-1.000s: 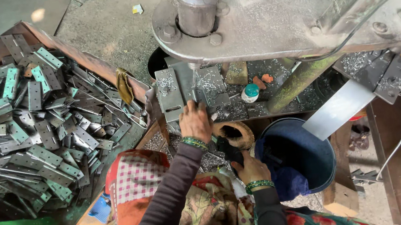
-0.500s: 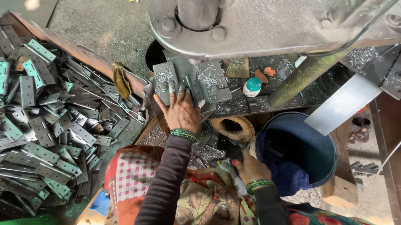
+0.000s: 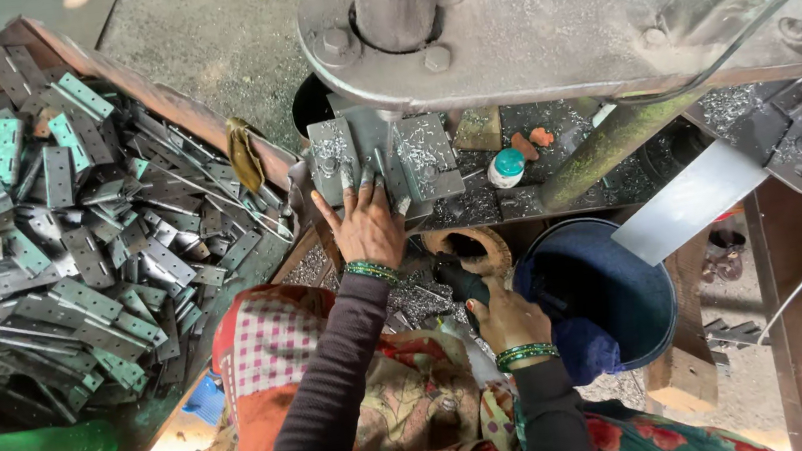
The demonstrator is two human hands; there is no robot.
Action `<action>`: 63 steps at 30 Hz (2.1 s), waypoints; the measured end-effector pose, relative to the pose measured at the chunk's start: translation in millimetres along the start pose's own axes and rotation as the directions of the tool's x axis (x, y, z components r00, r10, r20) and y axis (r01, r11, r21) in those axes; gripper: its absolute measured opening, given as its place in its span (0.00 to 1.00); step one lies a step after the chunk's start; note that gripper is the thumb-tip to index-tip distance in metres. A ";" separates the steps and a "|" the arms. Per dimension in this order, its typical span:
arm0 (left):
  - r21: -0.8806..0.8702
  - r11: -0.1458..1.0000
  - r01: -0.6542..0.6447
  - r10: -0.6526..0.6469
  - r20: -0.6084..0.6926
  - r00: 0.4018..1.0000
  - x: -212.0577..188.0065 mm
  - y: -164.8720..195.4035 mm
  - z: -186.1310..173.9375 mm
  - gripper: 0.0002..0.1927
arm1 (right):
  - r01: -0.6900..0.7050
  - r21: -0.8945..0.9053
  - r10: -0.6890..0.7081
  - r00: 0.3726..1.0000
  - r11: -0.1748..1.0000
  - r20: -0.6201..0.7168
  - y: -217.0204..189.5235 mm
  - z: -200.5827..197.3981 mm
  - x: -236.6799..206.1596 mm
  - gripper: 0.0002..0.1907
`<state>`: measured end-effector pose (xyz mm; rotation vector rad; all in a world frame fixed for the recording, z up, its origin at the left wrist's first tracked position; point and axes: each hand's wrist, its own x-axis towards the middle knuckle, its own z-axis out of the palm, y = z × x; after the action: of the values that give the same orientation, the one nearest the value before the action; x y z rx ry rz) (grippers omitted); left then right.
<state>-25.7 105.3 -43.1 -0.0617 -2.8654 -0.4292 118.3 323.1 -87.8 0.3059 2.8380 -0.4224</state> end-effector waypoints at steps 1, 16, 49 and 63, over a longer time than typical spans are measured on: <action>-0.011 1.000 -0.006 0.006 -0.037 0.999 1.7 -0.2 0.5 0.31 | -0.059 0.004 0.059 0.994 0.998 0.093 0.1 4.0 -0.1 0.27; -0.051 0.998 -0.032 0.032 -0.002 0.999 15.8 -5.9 -5.3 0.27 | -0.009 0.005 0.009 0.998 1.000 -0.059 7.6 16.2 3.0 0.26; 0.063 0.998 0.010 -0.016 0.089 0.996 54.7 -6.4 -4.2 0.26 | -0.044 0.010 0.044 0.999 0.999 -0.021 7.9 18.6 3.0 0.27; -0.323 0.930 -0.174 0.117 -0.188 0.975 -36.6 -62.3 -37.2 0.19 | -0.091 -0.167 0.127 0.968 0.982 0.218 17.2 22.2 24.1 0.39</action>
<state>13.7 34.6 -35.3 -0.2851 -2.5718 -0.8487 104.5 336.4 -119.4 0.3567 2.5958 -0.1968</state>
